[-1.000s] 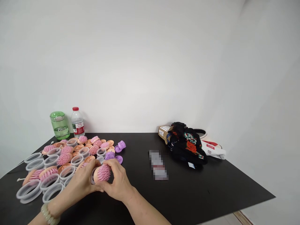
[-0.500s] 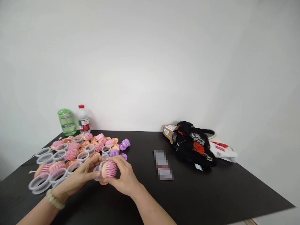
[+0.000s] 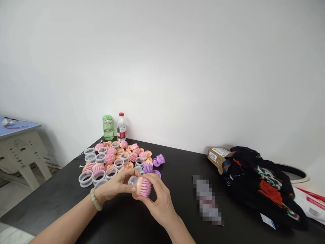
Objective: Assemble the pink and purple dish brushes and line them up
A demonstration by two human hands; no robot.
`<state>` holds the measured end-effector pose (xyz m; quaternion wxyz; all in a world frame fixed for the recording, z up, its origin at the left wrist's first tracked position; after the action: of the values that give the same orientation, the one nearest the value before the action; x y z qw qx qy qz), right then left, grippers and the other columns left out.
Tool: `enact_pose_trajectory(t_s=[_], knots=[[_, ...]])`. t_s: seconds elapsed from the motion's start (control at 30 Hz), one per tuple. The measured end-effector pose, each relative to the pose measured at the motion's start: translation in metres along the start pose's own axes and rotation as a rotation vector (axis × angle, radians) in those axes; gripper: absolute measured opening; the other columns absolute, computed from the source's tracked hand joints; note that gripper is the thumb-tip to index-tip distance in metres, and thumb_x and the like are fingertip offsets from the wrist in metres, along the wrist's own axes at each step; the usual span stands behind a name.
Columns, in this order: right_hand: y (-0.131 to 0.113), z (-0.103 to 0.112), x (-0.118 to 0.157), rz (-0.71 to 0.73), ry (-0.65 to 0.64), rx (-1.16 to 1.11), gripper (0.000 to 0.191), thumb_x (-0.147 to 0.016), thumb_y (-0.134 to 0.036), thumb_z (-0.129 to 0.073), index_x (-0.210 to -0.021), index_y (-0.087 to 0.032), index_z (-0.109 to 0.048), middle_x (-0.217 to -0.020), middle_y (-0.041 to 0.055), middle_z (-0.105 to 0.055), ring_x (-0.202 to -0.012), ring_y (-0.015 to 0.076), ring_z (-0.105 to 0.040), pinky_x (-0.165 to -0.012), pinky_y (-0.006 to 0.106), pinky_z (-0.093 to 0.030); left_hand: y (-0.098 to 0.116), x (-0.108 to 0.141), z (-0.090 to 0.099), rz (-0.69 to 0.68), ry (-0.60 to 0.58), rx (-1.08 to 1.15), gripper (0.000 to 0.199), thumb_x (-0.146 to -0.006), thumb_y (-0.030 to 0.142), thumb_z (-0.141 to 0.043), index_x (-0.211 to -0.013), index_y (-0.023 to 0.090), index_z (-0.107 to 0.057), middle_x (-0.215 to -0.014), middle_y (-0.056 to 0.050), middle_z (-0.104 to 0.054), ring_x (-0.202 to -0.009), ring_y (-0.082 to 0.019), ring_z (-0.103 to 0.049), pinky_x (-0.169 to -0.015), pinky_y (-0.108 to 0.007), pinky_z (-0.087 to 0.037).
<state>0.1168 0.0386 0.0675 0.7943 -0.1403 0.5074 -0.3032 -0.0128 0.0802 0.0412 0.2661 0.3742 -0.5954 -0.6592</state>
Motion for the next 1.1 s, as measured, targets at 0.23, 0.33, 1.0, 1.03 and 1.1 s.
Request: enact_pose_trajectory(t_s=[0.23, 0.33, 1.0, 1.03, 1.1], knots=[[-0.015, -0.004, -0.003, 0.115, -0.077, 0.05, 0.04, -0.087, -0.017, -0.066, -0.124, -0.028, -0.055, -0.113, 0.0096, -0.064, -0.104, 0.0264, -0.064, -0.088, 0.041, -0.056, -0.015, -0.001, -0.004, 0.111, -0.012, 0.099, 0.045, -0.065, 0.044, -0.084, -0.092, 0.016, -0.061, -0.076, 0.002, -0.059, -0.068, -0.012, -0.054, -0.06, -0.023, -0.039], [-0.024, -0.009, -0.002, 0.192, -0.147, 0.054, 0.04, -0.089, -0.01, -0.058, -0.124, -0.029, -0.055, -0.115, 0.0095, -0.064, -0.108, 0.0259, -0.062, -0.09, 0.041, -0.055, -0.024, 0.001, -0.012, 0.208, -0.056, 0.136, 0.041, -0.077, 0.053, -0.072, -0.086, 0.016, -0.057, -0.068, 0.001, -0.061, -0.059, -0.011, -0.055, -0.054, -0.023, -0.038], [0.043, -0.017, 0.01, -0.64, 0.008, -0.714, 0.039, -0.076, -0.048, -0.077, -0.098, -0.02, -0.059, -0.081, 0.0009, -0.063, -0.066, 0.015, -0.06, -0.063, 0.029, -0.053, 0.026, 0.008, -0.015, -0.346, 0.125, -0.354, 0.061, -0.077, 0.049, -0.074, -0.126, 0.025, -0.05, -0.117, -0.009, -0.052, -0.102, -0.025, -0.054, -0.089, -0.039, -0.048], [0.045, -0.015, 0.011, -0.628, 0.017, -0.672, 0.039, -0.076, -0.047, -0.077, -0.099, -0.021, -0.059, -0.083, 0.001, -0.063, -0.067, 0.015, -0.06, -0.064, 0.029, -0.053, 0.022, 0.007, -0.013, -0.305, 0.128, -0.33, 0.062, -0.077, 0.052, -0.073, -0.126, 0.024, -0.049, -0.115, -0.008, -0.053, -0.099, -0.024, -0.055, -0.087, -0.038, -0.048], [0.047, -0.01, 0.011, -0.602, 0.029, -0.591, 0.039, -0.077, -0.044, -0.076, -0.103, -0.021, -0.059, -0.087, 0.0022, -0.063, -0.072, 0.0164, -0.061, -0.068, 0.03, -0.054, 0.017, 0.005, -0.009, -0.25, 0.128, -0.334, 0.053, -0.082, 0.053, -0.067, -0.122, 0.022, -0.051, -0.109, -0.007, -0.056, -0.095, -0.022, -0.055, -0.086, -0.037, -0.047]])
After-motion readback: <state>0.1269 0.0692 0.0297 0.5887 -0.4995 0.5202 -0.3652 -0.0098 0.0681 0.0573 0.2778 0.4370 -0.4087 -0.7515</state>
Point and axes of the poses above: each hand's wrist, its own x-axis away from the middle knuckle, its own z-axis out of the back of the hand, y = z × x, the point moved 9 cm from there along -x, towards the middle knuckle
